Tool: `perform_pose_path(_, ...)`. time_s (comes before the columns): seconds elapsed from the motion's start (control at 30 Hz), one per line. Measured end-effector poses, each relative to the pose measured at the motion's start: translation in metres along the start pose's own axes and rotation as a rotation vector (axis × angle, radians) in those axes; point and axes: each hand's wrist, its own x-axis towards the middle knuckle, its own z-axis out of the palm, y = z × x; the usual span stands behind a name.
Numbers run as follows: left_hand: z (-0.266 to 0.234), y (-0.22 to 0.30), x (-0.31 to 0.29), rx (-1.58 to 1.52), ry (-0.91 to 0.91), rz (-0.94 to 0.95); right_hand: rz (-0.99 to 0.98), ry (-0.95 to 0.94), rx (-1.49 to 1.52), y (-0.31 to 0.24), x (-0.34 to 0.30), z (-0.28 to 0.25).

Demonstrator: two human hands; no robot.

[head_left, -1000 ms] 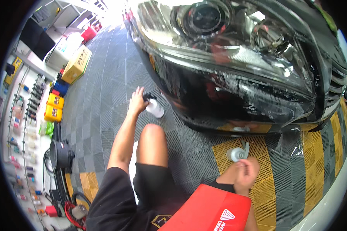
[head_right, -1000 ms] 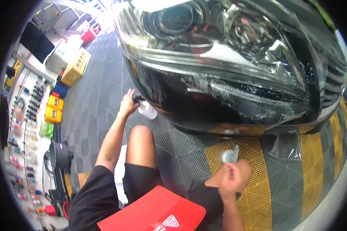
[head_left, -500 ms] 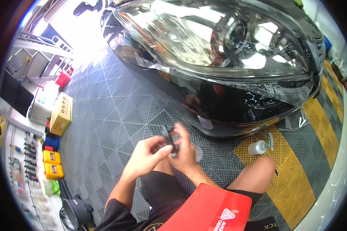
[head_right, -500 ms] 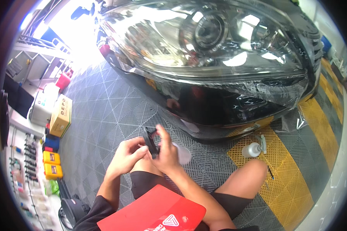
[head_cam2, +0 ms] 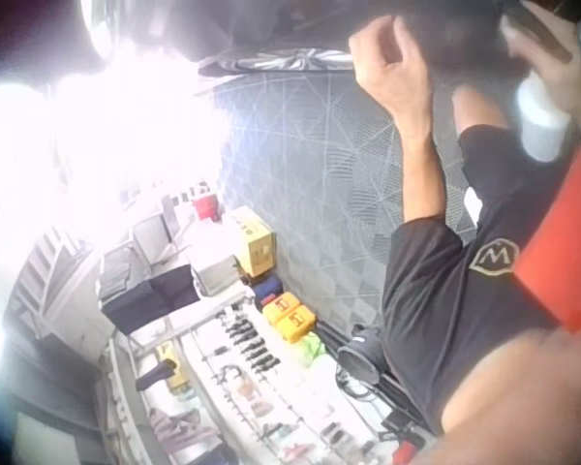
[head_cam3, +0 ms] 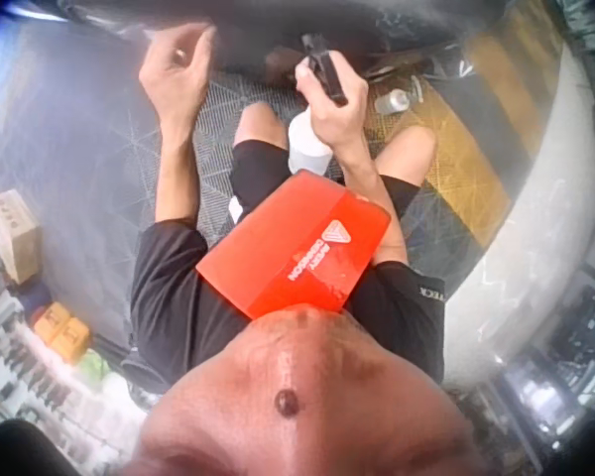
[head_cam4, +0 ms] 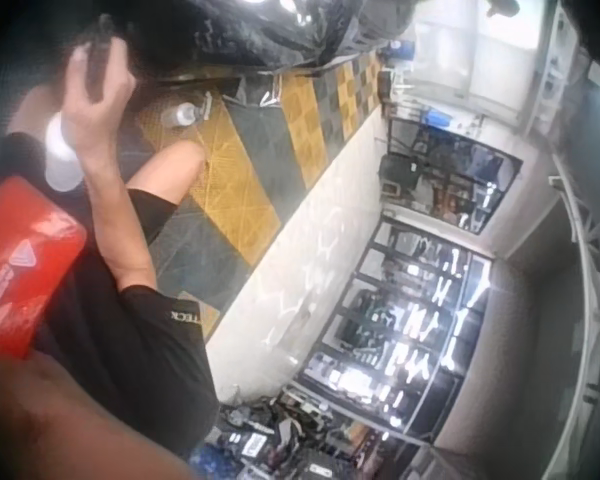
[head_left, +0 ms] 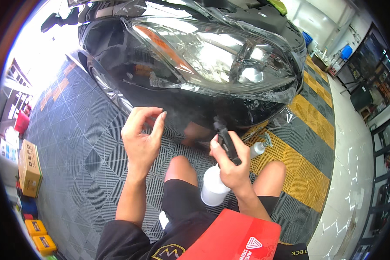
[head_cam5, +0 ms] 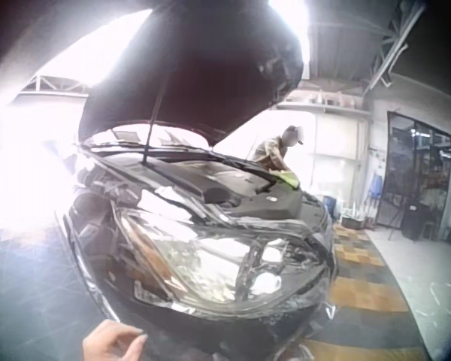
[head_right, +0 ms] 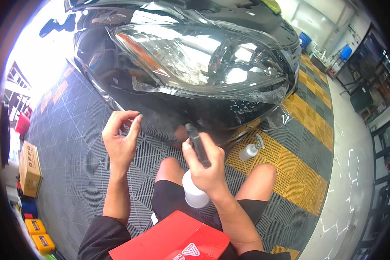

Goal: The person applies a protective film to a car's headlight using a red squeegee and a spray bottle. They smooth the film, trim the edges with a knife, and use a small tool to tuck the film into the crevices.

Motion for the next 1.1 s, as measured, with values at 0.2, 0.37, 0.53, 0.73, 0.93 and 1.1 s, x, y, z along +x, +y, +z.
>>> perform_pose_path(0.2,0.040,-0.010,0.042,0.254,-0.193,0.548,-0.085,0.104,0.174,0.039,-0.001,0.030)
perform_pose_path(0.37,0.078,-0.024,0.075,0.343,-0.330,0.990,-0.055,0.263,0.579,0.075,-0.014,0.015)
perform_pose_path(0.53,0.086,-0.016,0.091,0.451,-0.368,1.227,-0.148,0.225,0.469,0.082,-0.011,0.015)
perform_pose_path(0.73,0.100,-0.001,0.073,0.548,-0.306,1.232,-0.133,0.122,0.647,0.076,0.021,-0.007)
perform_pose_path(0.93,0.100,0.009,0.067,0.625,-0.317,1.093,-0.023,0.061,0.941,0.081,0.033,-0.016)
perform_pose_path(1.1,0.110,0.014,0.060,0.523,-0.234,1.017,-0.028,0.011,0.927,0.092,0.036,-0.009)
